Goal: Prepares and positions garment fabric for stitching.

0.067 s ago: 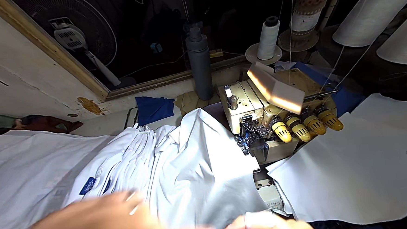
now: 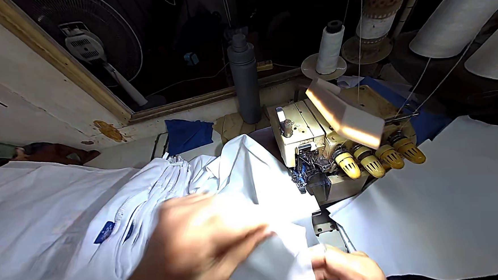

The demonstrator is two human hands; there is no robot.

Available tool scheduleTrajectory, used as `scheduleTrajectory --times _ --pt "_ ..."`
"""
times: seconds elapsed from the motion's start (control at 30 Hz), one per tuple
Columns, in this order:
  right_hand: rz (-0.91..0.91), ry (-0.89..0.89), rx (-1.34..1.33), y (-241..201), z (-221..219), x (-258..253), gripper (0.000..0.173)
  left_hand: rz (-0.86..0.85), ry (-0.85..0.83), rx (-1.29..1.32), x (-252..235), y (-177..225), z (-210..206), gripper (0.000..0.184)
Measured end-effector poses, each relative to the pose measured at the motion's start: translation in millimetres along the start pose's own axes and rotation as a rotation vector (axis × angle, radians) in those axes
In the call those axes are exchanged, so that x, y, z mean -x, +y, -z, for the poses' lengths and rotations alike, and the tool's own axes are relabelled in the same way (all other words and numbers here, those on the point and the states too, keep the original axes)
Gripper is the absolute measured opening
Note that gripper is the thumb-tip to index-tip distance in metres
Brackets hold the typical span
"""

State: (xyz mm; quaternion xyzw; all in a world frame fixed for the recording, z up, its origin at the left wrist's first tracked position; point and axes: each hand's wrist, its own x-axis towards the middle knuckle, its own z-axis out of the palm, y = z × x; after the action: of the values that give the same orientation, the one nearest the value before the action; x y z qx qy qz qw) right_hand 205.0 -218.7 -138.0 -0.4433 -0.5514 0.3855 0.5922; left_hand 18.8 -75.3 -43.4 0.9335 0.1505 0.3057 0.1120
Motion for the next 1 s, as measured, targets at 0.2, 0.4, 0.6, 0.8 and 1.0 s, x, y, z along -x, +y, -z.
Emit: scheduleTrajectory --times 0.2,0.4,0.6,0.8,1.0 --pt "-0.287 0.175 0.128 67.8 11.0 14.3 0.009 0.115 -0.057 -0.149 6.9 -50.0 -121.3 0.024" --pt "-0.089 0.269 0.228 87.6 9.0 22.4 0.011 0.225 0.043 0.049 10.9 -38.7 -131.8 0.022" --pt "-0.036 0.352 0.225 102.5 10.6 26.7 0.014 0.281 -0.010 0.135 -3.0 -39.8 -135.7 0.021" --pt "-0.086 0.298 0.063 98.6 7.0 26.7 0.012 0.350 -0.072 0.059 -10.2 -36.7 -137.3 0.013" --pt "-0.140 0.270 -0.052 95.4 8.1 29.2 0.008 0.223 -0.009 -0.065 -1.5 -33.1 -140.3 0.022"
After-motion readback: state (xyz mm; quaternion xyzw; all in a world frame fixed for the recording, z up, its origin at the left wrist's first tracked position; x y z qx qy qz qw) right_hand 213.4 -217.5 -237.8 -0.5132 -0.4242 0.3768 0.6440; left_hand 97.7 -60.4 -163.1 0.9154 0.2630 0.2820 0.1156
